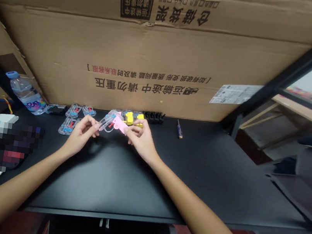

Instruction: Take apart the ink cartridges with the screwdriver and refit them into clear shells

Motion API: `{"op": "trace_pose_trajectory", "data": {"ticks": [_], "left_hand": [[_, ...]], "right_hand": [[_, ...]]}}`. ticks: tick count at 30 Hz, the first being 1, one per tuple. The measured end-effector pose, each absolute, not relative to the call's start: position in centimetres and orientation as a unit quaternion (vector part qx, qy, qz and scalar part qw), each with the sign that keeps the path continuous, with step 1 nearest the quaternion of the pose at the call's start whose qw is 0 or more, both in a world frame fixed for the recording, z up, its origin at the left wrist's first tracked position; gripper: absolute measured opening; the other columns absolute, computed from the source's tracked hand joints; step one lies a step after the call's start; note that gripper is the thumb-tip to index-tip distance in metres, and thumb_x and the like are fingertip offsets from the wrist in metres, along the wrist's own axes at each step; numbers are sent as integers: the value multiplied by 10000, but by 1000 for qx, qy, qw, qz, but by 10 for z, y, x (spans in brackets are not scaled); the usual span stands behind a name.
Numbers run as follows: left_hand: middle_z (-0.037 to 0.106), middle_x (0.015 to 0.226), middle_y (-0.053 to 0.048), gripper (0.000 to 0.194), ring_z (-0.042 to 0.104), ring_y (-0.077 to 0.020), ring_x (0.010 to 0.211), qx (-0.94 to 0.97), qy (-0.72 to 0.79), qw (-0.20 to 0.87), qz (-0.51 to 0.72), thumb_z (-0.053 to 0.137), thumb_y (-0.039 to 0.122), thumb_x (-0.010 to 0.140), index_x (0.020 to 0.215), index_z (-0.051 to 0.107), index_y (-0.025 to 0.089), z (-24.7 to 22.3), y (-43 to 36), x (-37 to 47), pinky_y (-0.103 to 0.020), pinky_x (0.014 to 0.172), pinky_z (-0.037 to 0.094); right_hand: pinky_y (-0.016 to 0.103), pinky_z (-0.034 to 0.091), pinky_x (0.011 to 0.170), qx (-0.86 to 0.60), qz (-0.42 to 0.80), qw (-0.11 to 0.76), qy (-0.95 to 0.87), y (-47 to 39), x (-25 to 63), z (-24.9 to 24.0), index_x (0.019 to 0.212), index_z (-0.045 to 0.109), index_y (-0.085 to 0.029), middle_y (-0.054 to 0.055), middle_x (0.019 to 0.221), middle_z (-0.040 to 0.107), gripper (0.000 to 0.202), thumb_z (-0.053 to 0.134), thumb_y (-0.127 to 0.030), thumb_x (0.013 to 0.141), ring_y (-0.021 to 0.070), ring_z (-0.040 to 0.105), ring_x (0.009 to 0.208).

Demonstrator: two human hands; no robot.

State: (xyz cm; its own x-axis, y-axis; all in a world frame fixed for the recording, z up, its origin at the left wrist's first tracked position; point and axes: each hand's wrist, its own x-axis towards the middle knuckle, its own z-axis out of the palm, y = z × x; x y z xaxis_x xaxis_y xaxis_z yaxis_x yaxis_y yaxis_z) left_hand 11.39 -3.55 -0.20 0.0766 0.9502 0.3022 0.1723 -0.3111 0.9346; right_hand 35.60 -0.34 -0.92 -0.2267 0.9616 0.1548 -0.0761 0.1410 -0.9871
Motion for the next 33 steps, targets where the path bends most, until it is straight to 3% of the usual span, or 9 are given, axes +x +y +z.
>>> {"op": "trace_pose_trajectory", "data": {"ticks": [6,11,14,18,21,25,28,33], "left_hand": [[610,752,42,303,558,-122,641,739,429,368,368,637,432,1009,865,465,229,-6,-45,120,-249,644,436],[528,617,71,406,468,-113,549,777,481,269,304,694,505,965,783,460,227,0,-50,121,-254,579,324],[494,560,74,486,431,-108,512,800,491,226,261,701,550,952,717,430,223,1,-49,118,-266,563,277],[574,614,63,364,539,-121,537,826,471,205,233,662,491,974,788,496,225,-2,-49,117,-258,573,307],[635,682,62,222,605,-144,575,835,460,204,223,631,448,1000,1053,589,236,-4,-49,117,-254,580,337],[632,678,68,257,606,-151,573,855,438,181,208,568,376,1046,1270,600,255,-7,-48,114,-259,589,364],[673,686,43,228,626,-157,581,873,421,134,209,535,324,1060,1235,662,255,-7,-48,114,-264,592,383],[696,662,-29,265,649,-187,593,882,413,31,223,555,350,1041,1007,790,233,0,-46,111,-282,590,393]], "right_hand": [[258,466,511,-364,561,421,-613,-13,347,-13,1074,332,-294,-54,853,671,536,770,-552,905,108,586,542],[219,393,466,-370,564,364,-642,-15,346,-18,1117,334,-295,-104,715,600,462,686,-552,960,102,525,483],[212,385,452,-372,559,315,-671,-15,346,-20,1175,376,-279,-83,715,633,400,621,-541,999,97,502,465],[214,402,443,-381,532,283,-701,-16,347,-21,1219,402,-264,-42,754,684,382,580,-546,1033,104,507,475],[213,404,447,-386,500,258,-731,-16,348,-20,1254,430,-260,-41,746,673,387,553,-570,1057,109,520,485],[232,440,489,-400,459,255,-751,-15,352,-17,1331,468,-247,-39,715,675,375,460,-548,1106,121,551,484],[250,453,518,-401,442,260,-759,-16,354,-12,1349,503,-233,-42,663,660,375,406,-519,1127,132,562,480],[270,448,549,-396,420,248,-778,-18,353,-4,1302,567,-229,-41,644,643,315,493,-455,1095,151,574,520]]}}
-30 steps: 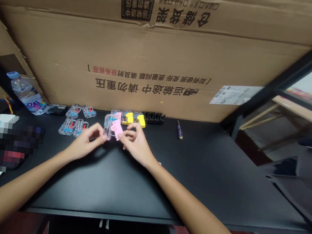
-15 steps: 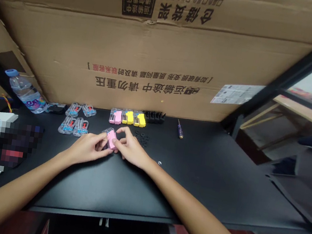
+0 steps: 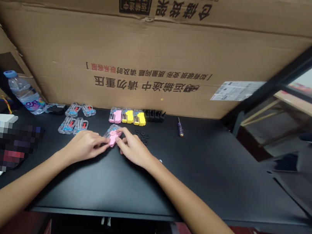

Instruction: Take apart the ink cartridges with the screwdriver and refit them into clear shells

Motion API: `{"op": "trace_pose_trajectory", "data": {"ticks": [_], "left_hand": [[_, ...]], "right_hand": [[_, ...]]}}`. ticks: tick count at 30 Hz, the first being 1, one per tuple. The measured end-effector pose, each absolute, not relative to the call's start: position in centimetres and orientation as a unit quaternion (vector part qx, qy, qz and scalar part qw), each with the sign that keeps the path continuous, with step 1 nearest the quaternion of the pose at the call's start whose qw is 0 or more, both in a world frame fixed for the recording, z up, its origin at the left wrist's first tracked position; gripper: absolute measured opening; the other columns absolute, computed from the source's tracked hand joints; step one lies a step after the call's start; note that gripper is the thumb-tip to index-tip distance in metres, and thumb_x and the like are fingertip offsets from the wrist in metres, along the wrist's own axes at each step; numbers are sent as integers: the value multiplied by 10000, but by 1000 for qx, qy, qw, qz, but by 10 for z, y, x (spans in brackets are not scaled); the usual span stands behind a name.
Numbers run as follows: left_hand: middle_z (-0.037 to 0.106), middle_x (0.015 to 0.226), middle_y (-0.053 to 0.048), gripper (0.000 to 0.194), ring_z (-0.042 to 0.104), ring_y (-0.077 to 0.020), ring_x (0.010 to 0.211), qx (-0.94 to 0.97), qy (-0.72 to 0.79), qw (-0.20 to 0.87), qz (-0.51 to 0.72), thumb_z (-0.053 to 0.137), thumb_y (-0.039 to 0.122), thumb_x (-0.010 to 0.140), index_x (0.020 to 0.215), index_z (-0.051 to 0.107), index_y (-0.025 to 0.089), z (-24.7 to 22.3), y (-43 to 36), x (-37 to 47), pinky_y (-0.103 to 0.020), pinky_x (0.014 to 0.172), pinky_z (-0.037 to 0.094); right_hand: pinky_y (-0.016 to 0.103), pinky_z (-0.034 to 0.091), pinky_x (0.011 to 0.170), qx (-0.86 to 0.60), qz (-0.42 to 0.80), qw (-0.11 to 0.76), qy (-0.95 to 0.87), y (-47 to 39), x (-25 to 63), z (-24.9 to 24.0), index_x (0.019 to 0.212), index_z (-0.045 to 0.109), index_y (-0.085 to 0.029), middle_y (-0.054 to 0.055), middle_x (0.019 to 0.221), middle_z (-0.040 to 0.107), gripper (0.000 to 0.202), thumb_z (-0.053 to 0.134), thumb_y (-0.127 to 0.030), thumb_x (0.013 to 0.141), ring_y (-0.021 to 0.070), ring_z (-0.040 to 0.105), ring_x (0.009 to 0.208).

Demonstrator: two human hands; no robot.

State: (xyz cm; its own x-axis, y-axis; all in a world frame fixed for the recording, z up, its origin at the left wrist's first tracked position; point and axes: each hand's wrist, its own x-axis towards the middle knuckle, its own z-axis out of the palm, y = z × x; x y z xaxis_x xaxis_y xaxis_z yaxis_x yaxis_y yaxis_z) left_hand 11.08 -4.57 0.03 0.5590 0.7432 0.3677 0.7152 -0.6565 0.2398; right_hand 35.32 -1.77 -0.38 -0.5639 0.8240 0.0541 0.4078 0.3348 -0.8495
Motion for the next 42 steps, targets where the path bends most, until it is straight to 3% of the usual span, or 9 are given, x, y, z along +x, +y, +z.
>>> {"op": "trace_pose_trajectory", "data": {"ticks": [6,12,15,18,22,29,35,38,42], "left_hand": [[694,630,-70,402,596,-194,560,868,450,-14,209,567,403,1045,756,783,227,1,-38,100,-298,594,358],[741,734,-110,415,641,-266,793,852,474,-62,213,552,360,1077,745,754,213,0,-31,93,-389,768,407],[763,817,-119,371,637,-301,894,849,482,-90,195,538,343,1088,846,788,212,1,-29,91,-432,804,411],[771,987,-135,278,629,-333,997,843,497,-114,171,555,325,1073,1073,805,206,0,-28,90,-468,838,432],[717,1190,-170,350,608,-367,1115,831,522,-136,140,590,344,1044,1317,731,178,-3,-26,88,-502,911,456],[668,1352,-203,506,563,-408,1279,824,532,-111,161,575,483,1052,1434,642,158,-13,-21,86,-564,1093,405],[664,1434,-210,558,565,-407,1328,840,512,-97,149,557,500,1066,1482,609,132,-17,-22,92,-563,1133,390],[659,1469,-193,528,562,-398,1349,845,505,-83,157,562,473,1065,1489,608,161,-16,-23,93,-563,1147,387],[646,1506,-180,517,546,-391,1387,849,499,-74,155,538,453,1077,1501,599,164,-16,-24,92,-573,1177,371]], "right_hand": [[290,461,602,-402,423,250,-773,-16,353,-6,1320,576,-222,-25,687,666,323,527,-413,1064,170,593,597],[294,447,632,-401,418,238,-780,-17,354,-4,1339,575,-225,-28,706,671,342,531,-426,1066,160,562,585],[300,454,660,-396,412,236,-786,-17,354,-3,1350,577,-222,-27,709,671,352,534,-423,1065,170,575,618],[308,460,683,-388,404,236,-794,-16,355,-5,1364,578,-219,-22,721,677,367,540,-424,1062,181,585,652],[309,459,692,-382,399,231,-801,-15,356,-7,1394,572,-219,-16,746,689,392,542,-427,1064,182,588,668],[310,452,682,-376,396,232,-805,-16,357,-5,1407,578,-211,-10,761,705,403,557,-412,1057,184,607,666],[324,475,691,-374,389,223,-812,-19,355,-3,1411,581,-212,-4,779,714,397,554,-401,1063,191,635,686],[359,531,753,-376,351,243,-823,-14,358,-7,1373,616,-233,36,896,754,356,547,-399,1067,219,687,787],[476,540,998,-437,164,280,-839,1,371,-13,1306,675,-223,141,1270,746,322,554,-372,1048,310,700,1135]]}}
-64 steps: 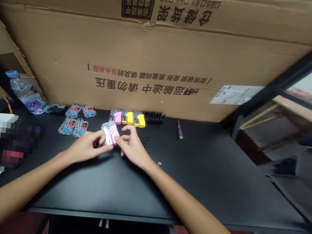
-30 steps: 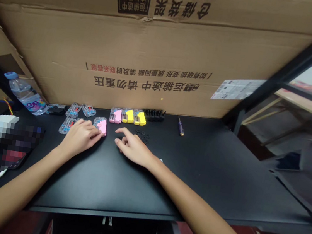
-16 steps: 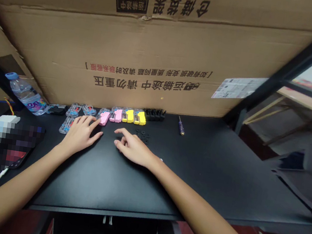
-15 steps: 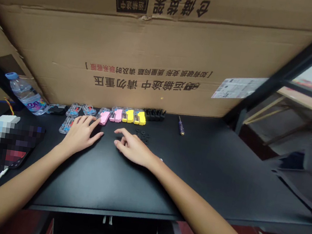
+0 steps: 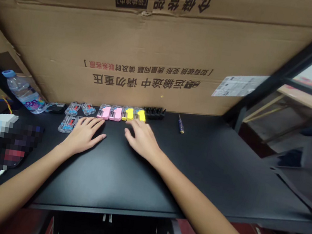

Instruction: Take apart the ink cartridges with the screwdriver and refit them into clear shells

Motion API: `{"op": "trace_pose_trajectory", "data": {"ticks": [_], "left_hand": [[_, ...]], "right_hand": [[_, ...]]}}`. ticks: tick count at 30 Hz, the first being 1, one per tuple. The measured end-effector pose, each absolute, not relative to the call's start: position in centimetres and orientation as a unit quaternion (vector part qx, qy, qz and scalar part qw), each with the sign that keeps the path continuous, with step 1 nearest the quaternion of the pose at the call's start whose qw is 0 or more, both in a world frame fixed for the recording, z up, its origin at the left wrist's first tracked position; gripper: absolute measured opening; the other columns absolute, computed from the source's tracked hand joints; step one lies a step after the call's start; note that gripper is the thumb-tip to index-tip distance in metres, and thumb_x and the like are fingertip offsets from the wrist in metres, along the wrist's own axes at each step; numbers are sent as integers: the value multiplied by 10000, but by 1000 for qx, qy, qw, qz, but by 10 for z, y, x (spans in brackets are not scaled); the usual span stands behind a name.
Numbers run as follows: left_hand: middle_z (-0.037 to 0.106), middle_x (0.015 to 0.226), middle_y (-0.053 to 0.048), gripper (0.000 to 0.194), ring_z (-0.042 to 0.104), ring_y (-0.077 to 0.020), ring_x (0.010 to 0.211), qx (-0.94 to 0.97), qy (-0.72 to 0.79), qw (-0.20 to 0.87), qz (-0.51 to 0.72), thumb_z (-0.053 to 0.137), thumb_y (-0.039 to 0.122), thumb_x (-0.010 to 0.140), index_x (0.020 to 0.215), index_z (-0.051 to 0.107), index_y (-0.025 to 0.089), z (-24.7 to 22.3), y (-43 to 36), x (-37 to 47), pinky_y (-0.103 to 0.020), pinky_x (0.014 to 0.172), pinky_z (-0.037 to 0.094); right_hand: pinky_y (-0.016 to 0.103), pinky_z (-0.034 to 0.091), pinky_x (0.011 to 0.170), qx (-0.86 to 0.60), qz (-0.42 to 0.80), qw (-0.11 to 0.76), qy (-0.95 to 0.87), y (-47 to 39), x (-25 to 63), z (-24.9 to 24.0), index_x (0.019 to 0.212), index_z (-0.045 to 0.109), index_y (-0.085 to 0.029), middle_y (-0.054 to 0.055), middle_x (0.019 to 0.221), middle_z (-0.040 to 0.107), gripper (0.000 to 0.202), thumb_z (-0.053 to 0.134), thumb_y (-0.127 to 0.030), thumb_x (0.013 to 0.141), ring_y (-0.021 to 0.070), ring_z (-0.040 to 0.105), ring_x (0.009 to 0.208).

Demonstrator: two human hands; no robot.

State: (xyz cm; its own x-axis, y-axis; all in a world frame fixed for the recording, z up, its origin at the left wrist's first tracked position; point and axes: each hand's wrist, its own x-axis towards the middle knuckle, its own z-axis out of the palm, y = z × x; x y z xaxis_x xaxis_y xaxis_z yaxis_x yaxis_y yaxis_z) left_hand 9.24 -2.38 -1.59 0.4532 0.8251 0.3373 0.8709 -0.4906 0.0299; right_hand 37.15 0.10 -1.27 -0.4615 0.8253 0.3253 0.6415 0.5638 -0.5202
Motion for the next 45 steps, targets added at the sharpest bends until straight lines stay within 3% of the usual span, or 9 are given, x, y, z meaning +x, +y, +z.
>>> {"op": "trace_pose_trajectory", "data": {"ticks": [4,15,20,25,28,31,35,41,45], "left_hand": [[607,1552,-182,510,531,-396,1422,-850,-497,67,-159,533,439,1079,1509,593,171,-17,-24,92,-584,1187,380],[538,1610,-190,442,524,-364,1471,-859,-482,51,-167,511,376,1087,1469,616,181,-25,-23,95,-601,1273,319],[668,1445,-165,348,622,-354,1317,-838,-499,98,-197,548,309,1033,1322,706,198,1,-26,94,-512,1112,470],[787,973,-96,302,728,-303,942,-773,-606,90,-163,524,345,1042,1209,732,205,17,-21,74,-399,831,517],[778,918,-46,257,728,-252,833,-768,-628,26,-119,528,347,1040,1134,741,239,12,-20,70,-329,688,467],[758,912,-24,235,717,-226,816,-782,-609,-25,-131,534,350,1043,1095,745,260,4,-25,79,-312,652,439],[719,894,-14,197,685,-206,849,-832,-506,-96,-207,561,336,1046,1101,736,267,-4,-35,99,-322,785,503],[737,963,-27,182,670,-209,915,-870,-387,-115,-283,543,294,1073,1068,716,239,-4,-45,116,-364,864,501],[770,1096,-37,169,692,-233,1005,-849,-424,-91,-303,553,308,1073,1079,709,244,-1,-43,113,-399,897,496]], "right_hand": [[583,499,1077,-504,22,242,-829,14,388,-13,1368,674,-176,204,1487,640,403,551,-370,1037,406,615,1323],[579,488,1152,-487,53,197,-849,24,395,-21,1481,611,-172,177,1558,605,478,525,-410,1075,380,541,1444],[575,499,1123,-473,28,228,-851,21,394,-18,1429,650,-205,178,1568,585,418,538,-355,1055,388,547,1426],[485,535,1011,-455,40,350,-818,25,397,-11,1186,724,-220,140,1215,749,243,553,-305,1036,324,675,1142],[421,541,846,-451,54,399,-796,32,404,-9,893,678,-234,86,917,732,156,603,-314,1004,276,675,894],[397,525,773,-464,52,406,-786,39,415,-10,748,584,-246,61,807,685,261,652,-349,978,255,649,798],[478,545,927,-492,-8,380,-783,51,430,-18,828,664,-233,125,1039,750,224,591,-340,1011,311,677,1009],[622,394,1198,-521,-83,264,-807,69,438,-38,1367,698,-173,181,1568,593,399,568,-284,1007,407,460,1499],[621,352,1226,-523,-99,234,-814,72,441,-45,1334,723,-181,175,1591,567,369,609,-294,1002,412,419,1529]]}}
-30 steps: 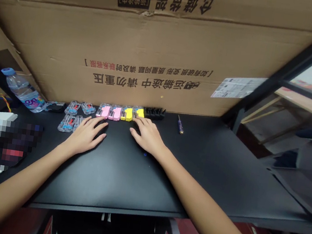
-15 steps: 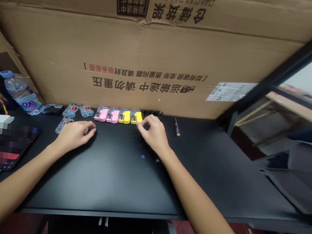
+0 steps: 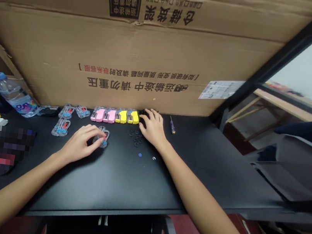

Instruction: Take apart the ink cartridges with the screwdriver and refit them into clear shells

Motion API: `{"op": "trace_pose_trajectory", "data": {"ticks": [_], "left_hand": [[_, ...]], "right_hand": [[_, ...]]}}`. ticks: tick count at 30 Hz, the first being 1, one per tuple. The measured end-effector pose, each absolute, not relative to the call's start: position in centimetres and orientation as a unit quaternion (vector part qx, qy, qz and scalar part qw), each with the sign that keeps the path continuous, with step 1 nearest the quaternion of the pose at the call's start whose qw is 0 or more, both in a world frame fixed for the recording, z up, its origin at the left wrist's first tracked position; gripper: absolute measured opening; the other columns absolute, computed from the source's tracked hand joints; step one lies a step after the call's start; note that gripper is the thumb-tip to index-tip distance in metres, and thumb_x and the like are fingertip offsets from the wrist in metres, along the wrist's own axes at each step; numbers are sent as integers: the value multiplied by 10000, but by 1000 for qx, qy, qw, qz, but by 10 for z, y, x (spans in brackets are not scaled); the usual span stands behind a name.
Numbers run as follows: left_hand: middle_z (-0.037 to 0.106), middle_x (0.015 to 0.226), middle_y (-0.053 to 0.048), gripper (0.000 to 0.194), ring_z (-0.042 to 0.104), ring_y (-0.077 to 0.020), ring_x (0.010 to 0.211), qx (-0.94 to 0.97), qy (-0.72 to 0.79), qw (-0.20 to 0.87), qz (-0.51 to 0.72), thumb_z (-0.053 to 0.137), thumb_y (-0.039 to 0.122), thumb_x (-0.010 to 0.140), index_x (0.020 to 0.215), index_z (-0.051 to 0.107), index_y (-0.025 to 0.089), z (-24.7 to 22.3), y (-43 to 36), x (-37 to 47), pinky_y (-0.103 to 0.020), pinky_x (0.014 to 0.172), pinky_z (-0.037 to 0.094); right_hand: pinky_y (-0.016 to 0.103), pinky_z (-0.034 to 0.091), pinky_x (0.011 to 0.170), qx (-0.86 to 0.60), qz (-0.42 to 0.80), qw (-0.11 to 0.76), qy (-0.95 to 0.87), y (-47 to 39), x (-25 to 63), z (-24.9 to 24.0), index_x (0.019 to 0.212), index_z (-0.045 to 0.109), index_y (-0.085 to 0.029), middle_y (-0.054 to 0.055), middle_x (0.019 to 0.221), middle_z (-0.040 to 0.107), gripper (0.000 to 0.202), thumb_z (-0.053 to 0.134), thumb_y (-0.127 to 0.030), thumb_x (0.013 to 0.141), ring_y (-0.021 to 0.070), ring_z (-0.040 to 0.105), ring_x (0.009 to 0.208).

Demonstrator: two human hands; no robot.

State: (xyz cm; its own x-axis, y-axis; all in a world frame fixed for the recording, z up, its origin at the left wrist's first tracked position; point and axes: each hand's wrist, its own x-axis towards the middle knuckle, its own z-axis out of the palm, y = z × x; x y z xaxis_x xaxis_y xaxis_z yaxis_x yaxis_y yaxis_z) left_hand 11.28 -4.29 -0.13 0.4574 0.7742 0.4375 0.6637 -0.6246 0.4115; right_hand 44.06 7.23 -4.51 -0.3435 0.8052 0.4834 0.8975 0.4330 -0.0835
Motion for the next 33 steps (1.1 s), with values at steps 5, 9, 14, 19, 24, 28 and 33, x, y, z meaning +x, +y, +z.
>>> {"op": "trace_pose_trajectory", "data": {"ticks": [5,9,14,19,24,28,33], "left_hand": [[718,1306,-59,220,661,-264,1224,842,442,105,290,575,290,1057,1250,679,268,-4,-35,102,-445,1043,499],[673,1395,-60,277,616,-272,1331,841,445,122,281,577,263,1049,1316,650,288,-7,-32,98,-463,1090,493],[631,1465,-70,305,573,-285,1392,842,452,139,259,553,255,1046,1337,634,288,-7,-34,100,-498,1142,461],[616,1501,-77,334,557,-297,1404,842,459,142,243,524,247,1029,1344,626,287,-6,-36,102,-508,1142,462],[626,1484,-74,364,554,-302,1406,834,471,136,254,521,205,993,1332,635,273,-8,-33,99,-514,1162,442],[648,1458,-74,373,560,-299,1395,827,474,133,271,560,254,1012,1382,605,277,-8,-34,100,-514,1197,391],[609,1524,-113,684,525,-341,1435,833,471,130,259,743,497,952,1544,483,277,-10,-40,108,-546,1235,324]], "right_hand": [[596,410,1148,-511,-101,242,-819,64,445,-38,1183,743,-216,151,1431,665,215,646,-274,1000,389,518,1388],[589,423,1087,-503,-92,234,-827,58,444,-29,1110,725,-232,148,1362,689,134,670,-278,998,388,539,1315],[576,421,1064,-505,-77,225,-830,55,444,-24,1042,693,-231,143,1341,696,73,686,-272,982,380,553,1287],[598,428,1058,-527,-77,268,-803,48,442,-11,1034,668,-227,172,1387,681,74,676,-277,980,404,550,1332],[615,422,1091,-470,8,346,-812,31,420,7,1020,655,-258,147,1476,665,82,674,-333,994,391,597,1339],[600,438,1129,-377,158,322,-854,10,393,10,1011,656,-266,129,1487,668,90,652,-356,1013,354,614,1385],[609,434,1161,-329,272,273,-862,-11,370,0,1025,647,-254,139,1536,629,110,695,-352,1006,335,594,1423]]}}
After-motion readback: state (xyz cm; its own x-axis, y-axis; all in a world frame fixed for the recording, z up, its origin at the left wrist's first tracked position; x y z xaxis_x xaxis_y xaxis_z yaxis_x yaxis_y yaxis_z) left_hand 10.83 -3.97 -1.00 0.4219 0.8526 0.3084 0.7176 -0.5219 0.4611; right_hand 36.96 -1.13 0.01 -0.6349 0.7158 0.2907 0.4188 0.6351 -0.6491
